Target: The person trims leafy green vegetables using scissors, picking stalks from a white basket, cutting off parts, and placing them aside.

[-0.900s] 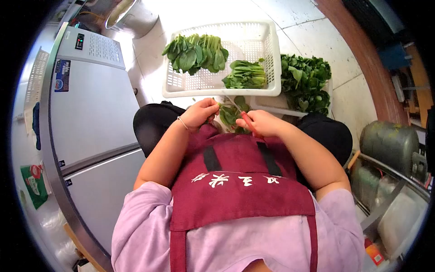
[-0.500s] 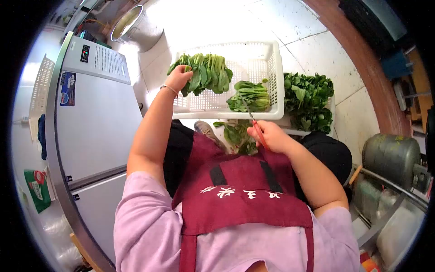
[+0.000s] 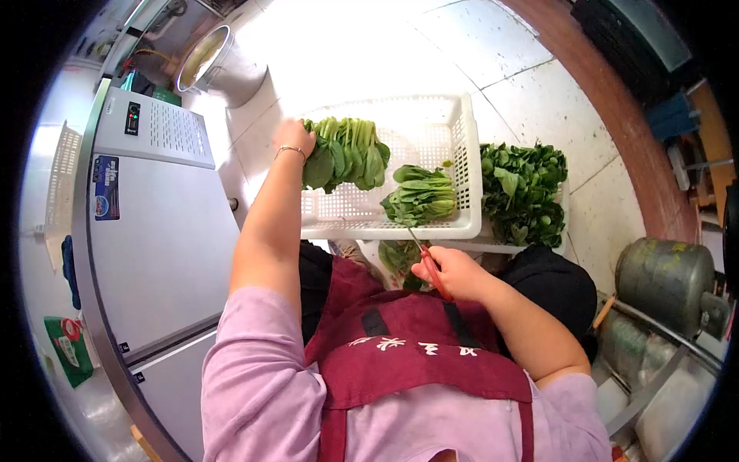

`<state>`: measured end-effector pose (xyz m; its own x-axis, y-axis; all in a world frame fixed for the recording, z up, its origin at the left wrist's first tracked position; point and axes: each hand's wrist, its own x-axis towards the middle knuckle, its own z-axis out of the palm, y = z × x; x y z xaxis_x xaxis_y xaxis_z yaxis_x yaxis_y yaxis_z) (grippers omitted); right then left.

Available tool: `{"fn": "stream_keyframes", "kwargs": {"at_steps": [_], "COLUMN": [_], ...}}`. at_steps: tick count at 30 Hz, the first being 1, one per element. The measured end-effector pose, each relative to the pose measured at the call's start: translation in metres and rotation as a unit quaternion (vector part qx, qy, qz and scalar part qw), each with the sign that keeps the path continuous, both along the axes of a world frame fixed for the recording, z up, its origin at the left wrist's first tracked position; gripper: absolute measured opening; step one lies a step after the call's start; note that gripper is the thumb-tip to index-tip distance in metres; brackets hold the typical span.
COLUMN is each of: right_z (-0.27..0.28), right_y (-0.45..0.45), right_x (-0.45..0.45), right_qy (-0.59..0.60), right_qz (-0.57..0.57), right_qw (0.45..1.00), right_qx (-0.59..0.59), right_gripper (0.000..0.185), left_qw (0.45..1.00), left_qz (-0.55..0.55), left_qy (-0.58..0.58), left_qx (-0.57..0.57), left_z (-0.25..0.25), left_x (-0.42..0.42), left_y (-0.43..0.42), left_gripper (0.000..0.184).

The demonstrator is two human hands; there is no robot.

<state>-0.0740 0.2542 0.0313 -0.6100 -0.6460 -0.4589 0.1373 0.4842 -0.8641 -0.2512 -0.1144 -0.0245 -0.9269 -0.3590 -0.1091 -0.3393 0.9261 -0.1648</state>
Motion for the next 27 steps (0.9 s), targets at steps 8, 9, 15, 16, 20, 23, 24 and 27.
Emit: {"fn": "stream_keyframes", "kwargs": {"at_steps": [8, 9, 15, 16, 20, 23, 24, 27], "right_z": [0.006, 0.006, -0.010, -0.004, 0.019, 0.024, 0.025, 0.025], "right_y": [-0.003, -0.001, 0.015, 0.017, 0.039, 0.046, 0.046, 0.048], "right_x": [-0.002, -0.003, -0.013, -0.017, -0.036, -0.041, -0.041, -0.037], "right_qy": [0.001, -0.004, -0.093, -0.089, -0.054, -0.033, -0.041, -0.046], "right_qz": [0.008, 0.007, -0.248, -0.307, -0.392, -0.419, -0.421, -0.413], "right_qw": [1.000, 1.000, 0.933, 0.897, 0.882, 0.865, 0.863, 0.867], "right_qx": [0.022, 0.007, -0.245, -0.307, -0.256, -0.274, -0.278, -0.276], "right_gripper": [0.039, 0.039, 0.022, 0.025, 0.041, 0.042, 0.042, 0.042], "left_qw": [0.996, 0.995, 0.956, 0.946, 0.874, 0.863, 0.868, 0.897], "left_qz": [-0.064, -0.054, -0.168, -0.200, -0.326, -0.377, -0.390, -0.386], "left_qy": [0.021, 0.040, 0.228, 0.223, 0.035, -0.005, -0.005, -0.108], "left_qx": [0.050, 0.077, 0.075, 0.122, 0.360, 0.337, 0.307, 0.185], "left_z": [-0.026, -0.029, -0.017, -0.016, -0.014, -0.031, -0.040, -0.049], "left_x": [0.004, 0.006, 0.027, 0.031, 0.058, 0.070, 0.070, 0.068], "left_y": [-0.012, -0.011, 0.049, 0.067, 0.150, 0.192, 0.200, 0.219], "left_gripper": [0.037, 0.038, 0.034, 0.032, 0.019, 0.025, 0.027, 0.029]}}
